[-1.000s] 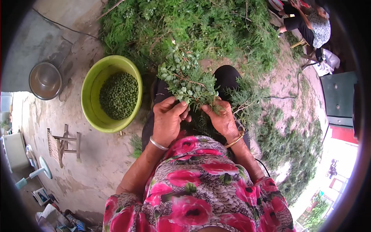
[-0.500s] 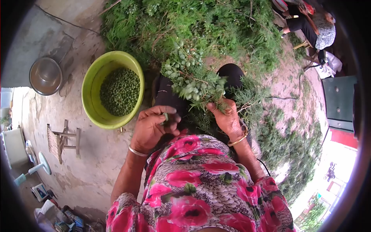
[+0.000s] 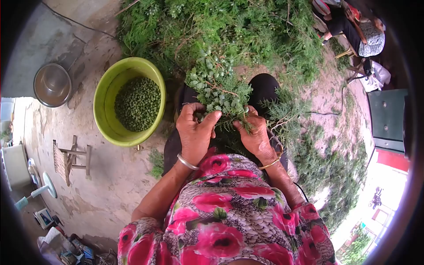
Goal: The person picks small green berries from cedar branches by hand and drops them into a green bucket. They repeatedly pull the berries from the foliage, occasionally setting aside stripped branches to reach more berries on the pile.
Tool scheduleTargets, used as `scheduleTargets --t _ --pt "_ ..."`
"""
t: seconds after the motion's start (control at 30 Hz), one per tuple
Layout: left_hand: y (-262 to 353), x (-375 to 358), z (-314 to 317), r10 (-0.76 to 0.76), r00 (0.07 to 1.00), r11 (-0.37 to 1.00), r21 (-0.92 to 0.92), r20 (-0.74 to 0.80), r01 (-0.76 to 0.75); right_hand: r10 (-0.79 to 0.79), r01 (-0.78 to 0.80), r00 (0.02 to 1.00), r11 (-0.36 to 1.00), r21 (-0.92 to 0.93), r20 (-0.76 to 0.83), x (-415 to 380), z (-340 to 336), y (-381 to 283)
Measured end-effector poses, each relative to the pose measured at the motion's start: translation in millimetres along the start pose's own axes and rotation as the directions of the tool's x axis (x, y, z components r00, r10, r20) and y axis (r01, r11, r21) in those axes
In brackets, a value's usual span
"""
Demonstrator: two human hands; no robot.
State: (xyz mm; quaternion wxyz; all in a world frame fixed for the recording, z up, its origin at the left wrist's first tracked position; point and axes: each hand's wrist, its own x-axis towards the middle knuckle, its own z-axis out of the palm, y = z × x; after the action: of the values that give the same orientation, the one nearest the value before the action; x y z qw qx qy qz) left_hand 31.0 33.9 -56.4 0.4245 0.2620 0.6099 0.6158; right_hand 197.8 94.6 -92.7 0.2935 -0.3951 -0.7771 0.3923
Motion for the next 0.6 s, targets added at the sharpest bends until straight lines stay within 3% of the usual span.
scheduleTargets --t 0.13,0.2,0.37,0.43,0.6 --pt "-2 2 1 -0.036 0.999 0.996 -0.082 -0.014 0.034 -0.026 0.027 1.0 0.998 -0.051 0.012 3 -3 -7" --pt "0 4 -7 -0.078 0.994 0.965 -0.245 0.077 0.095 -0.018 0.018 1.0 1.0 -0.015 0.014 2 -2 -1" --pt "6 10 -26 -0.202 0.961 0.917 -0.308 0.188 0.253 -0.03 0.03 1.0 0.997 0.068 0.002 3 -1 -1" --pt "4 12 -32 -0.275 0.902 0.842 -0.371 0.332 0.393 -0.025 0.024 1.0 0.997 0.069 0.014 4 -4 -7" --pt "-8 14 -43 -0.293 0.837 0.734 -0.452 0.463 0.507 -0.012 0.008 0.999 0.995 0.1 0.034 2 -4 -2"
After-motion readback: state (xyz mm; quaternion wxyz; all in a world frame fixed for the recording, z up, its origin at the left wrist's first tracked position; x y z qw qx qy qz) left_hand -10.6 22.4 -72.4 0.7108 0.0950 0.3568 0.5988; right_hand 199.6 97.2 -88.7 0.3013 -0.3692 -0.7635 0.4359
